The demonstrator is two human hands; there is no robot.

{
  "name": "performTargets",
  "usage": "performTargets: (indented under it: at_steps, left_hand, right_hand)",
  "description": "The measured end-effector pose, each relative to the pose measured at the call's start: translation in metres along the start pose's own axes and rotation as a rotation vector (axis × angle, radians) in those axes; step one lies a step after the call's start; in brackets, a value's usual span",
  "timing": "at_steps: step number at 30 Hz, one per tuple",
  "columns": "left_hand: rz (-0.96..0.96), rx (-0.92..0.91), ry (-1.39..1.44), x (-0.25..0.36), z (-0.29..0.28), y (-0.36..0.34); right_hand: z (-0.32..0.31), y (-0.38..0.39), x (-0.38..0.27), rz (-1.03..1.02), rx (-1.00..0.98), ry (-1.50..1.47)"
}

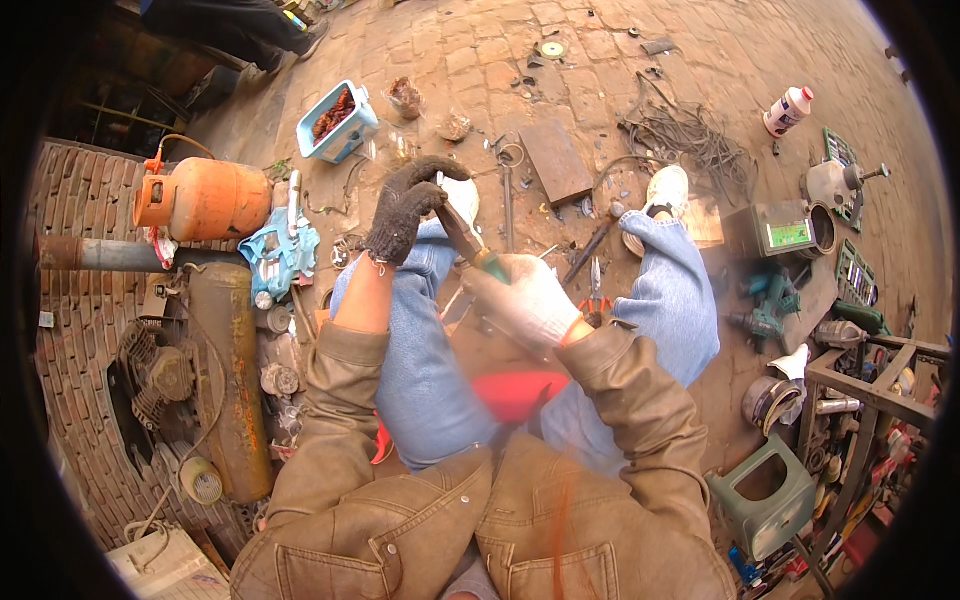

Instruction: The person sits on the ground and uses pliers and a screwdriver to adjust and manipulate a small metal spring-like object. They repeatedly bend and reposition the spring, occasionally switching tools to refine the shape.

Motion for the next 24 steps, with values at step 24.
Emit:
performTargets:
  at_steps: [24]
  left_hand:
    - [-0.395, -0.089, 0.782, -0.047, 0.012, 0.001]
  right_hand:
    - [0.002, -0.005, 0.022, -0.019, -0.239, -0.236]
Point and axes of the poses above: each hand's wrist, its own y-axis away from the middle knuckle, its own z-axis out of the palm, x = y × z, the point moved 9 cm from there along -y, towards the middle knuckle, and after that the axes turned 7 degrees about -y, right-handed, at the moved point
